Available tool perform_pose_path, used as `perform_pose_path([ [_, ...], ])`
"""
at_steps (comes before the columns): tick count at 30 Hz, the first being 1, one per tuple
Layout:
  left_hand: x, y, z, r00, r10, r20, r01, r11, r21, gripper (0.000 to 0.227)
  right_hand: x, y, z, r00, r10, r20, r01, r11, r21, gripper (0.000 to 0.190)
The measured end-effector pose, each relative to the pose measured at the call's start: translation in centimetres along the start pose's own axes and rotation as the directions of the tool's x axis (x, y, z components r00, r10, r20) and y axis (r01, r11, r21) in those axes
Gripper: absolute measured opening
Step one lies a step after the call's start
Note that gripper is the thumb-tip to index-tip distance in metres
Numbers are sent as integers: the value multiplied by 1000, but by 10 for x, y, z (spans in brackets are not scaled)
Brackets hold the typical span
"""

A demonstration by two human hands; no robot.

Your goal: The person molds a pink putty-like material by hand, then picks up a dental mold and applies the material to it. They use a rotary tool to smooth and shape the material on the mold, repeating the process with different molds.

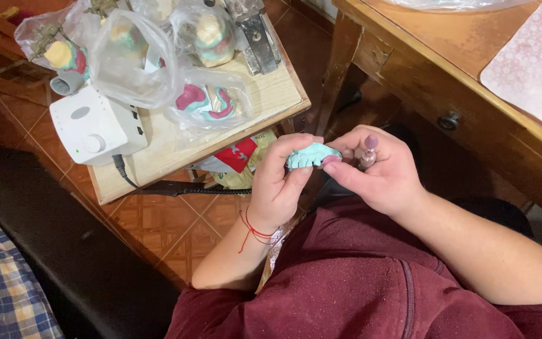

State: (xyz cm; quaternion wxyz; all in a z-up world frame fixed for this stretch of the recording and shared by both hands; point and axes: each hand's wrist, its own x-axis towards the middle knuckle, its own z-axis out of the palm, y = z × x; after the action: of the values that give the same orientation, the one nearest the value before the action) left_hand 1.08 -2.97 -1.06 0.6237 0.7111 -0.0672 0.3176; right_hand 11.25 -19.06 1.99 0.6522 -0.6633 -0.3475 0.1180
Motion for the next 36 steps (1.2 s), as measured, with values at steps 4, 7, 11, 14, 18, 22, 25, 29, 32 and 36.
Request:
perform_pose_path([
  [4, 1, 5, 0, 1000, 7, -10, -7, 1000, -8, 30, 0, -2, 2, 1000, 6, 3, -6, 1000, 28, 16],
  [7, 3, 8, 1, 1000, 13, -15, -13, 1000, 7, 29, 0, 0, 1, 1000, -22, 23, 21, 998, 65, 20],
  [11, 2, 4, 2, 998, 68, 12, -68, 998, -14, 31, 3, -7, -1, 995, -97, 20, 96, 994, 49, 16],
  [14, 0, 2, 3, 994, 113, 14, -113, 994, 0, 31, 0, -4, -1, 991, -133, 20, 133, 991, 25, 17],
  [18, 1, 8, 7, 985, 171, -2, -170, 983, 66, 27, -4, 5, 0, 987, -163, -6, 163, 986, 17, 23],
  [22, -1, 2, 8, 984, 180, -12, -178, 980, 91, 26, -5, 2, 0, 991, -131, -2, 131, 991, 19, 21],
  [25, -4, -4, 4, 991, 132, -35, -127, 984, 126, 27, -3, -4, 0, 995, -103, 10, 103, 994, 46, 17],
  [29, -1, -4, -15, 999, 24, -43, -10, 954, 299, 31, -4, 16, 0, 996, 7, 87, -12, 998, 63, 18],
  [32, -1, -8, -41, 991, -6, -134, 70, 879, 472, 31, -9, 35, -3, 987, 137, 89, -139, 990, 22, 32],
  [36, 11, -21, -127, 933, 181, -312, 135, 626, 768, 41, -1, 19, -9, 914, 403, 50, -393, 909, -142, 41],
])
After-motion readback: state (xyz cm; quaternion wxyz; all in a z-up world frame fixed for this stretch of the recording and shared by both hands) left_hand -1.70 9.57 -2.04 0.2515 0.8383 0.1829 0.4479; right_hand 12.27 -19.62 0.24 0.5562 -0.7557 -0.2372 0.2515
